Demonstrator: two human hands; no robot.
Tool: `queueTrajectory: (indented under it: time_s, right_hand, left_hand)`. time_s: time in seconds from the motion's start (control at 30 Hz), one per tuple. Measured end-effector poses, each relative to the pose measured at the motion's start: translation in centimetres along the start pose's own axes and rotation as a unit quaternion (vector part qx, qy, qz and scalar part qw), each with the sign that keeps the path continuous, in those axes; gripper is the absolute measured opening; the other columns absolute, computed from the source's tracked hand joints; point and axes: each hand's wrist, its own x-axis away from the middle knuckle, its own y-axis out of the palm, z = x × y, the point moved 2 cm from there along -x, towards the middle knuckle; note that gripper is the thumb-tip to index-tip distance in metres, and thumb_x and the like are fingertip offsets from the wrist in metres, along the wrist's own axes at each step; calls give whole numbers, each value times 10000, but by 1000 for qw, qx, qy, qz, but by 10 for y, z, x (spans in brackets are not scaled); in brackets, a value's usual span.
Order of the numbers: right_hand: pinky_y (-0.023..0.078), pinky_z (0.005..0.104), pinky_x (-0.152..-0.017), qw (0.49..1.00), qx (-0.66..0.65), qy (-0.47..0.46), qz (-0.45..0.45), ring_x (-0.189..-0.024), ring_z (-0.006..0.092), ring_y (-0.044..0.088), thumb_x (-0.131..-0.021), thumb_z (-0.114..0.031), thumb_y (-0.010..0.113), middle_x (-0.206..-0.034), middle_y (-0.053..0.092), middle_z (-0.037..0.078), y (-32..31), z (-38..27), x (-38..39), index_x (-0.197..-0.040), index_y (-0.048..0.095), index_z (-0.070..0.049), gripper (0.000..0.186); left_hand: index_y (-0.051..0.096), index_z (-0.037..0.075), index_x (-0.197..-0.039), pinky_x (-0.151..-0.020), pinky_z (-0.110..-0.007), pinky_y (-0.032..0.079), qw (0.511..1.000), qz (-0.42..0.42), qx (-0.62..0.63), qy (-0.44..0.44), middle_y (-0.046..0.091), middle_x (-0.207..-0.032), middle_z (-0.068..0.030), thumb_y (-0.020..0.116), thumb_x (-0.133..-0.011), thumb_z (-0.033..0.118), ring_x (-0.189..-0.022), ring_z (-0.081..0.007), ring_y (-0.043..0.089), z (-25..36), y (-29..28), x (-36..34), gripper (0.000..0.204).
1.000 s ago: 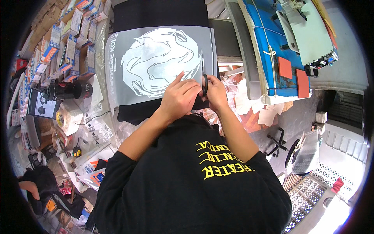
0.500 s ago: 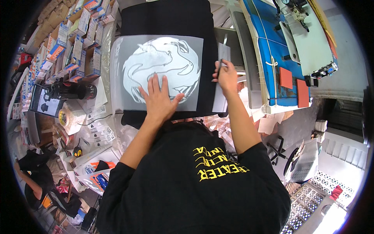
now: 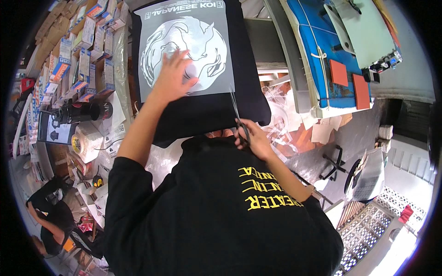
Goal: The person trims a graphic design transfer with shears, aligns it on a black shirt at a workstation, and applies it using a heat press machine.
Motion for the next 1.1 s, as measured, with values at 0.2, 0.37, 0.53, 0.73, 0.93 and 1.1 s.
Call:
queueTrajectory:
  time_s: [0.2, 0.37, 0.53, 0.73, 0.93, 1.1]
  right_hand:
    - [522, 238, -530, 996, 7, -24, 82, -662, 94, 614, -996, -255, 600, -864, 604, 47, 29, -16, -21, -1311, 514, -18, 404]
    - [458, 225, -459, 993, 64, 0, 100, -606, 76, 594, -988, -239, 615, -806, 595, 24, 27, -13, -19, -1273, 537, -16, 371]
    - [433, 219, -444, 993, -4, 5, 117, -581, 80, 581, -984, -237, 618, -750, 569, 14, 34, -27, -21, -1210, 566, -19, 318]
    - [407, 231, -437, 991, 5, -22, 131, -556, 99, 557, -986, -257, 603, -740, 567, 18, 31, -53, -46, -1042, 594, -43, 221]
    - [421, 256, -436, 991, 7, -36, 132, -576, 109, 583, -966, -249, 609, -751, 600, 36, 25, -48, -61, -1072, 605, -2, 269]
    - [433, 263, -439, 987, 11, -53, 152, -571, 117, 594, -945, -143, 551, -748, 612, 58, 25, -63, -76, -1052, 612, 17, 202]
  left_hand:
    - [586, 67, -1136, -1139, -597, 269, 991, -57, 88, 79, 551, -1333, -88, 751, -775, 135, -1347, -322, 448, 83, 32, -5, 402]
    - [641, 63, -1004, -1090, -545, 378, 992, 24, 86, 89, 651, -1152, -60, 713, -785, 56, -1206, -290, 569, 89, 47, -6, 231]
    - [668, 54, -932, -1044, -488, 445, 988, 71, 89, 107, 696, -1008, -59, 688, -801, 44, -1084, -271, 643, 90, 49, -6, 133]
    - [657, 41, -922, -1010, -456, 478, 984, 89, 116, 102, 690, -981, -71, 681, -794, 49, -994, -257, 674, 110, 28, -1, 131]
    - [651, 25, -919, -980, -465, 508, 983, 101, 129, 87, 695, -966, -90, 677, -792, -2, -952, -271, 693, 120, 12, 1, 132]
    - [653, 20, -909, -990, -464, 504, 981, 112, 134, 87, 695, -962, -95, 678, -780, -14, -942, -270, 696, 131, -4, 5, 136]
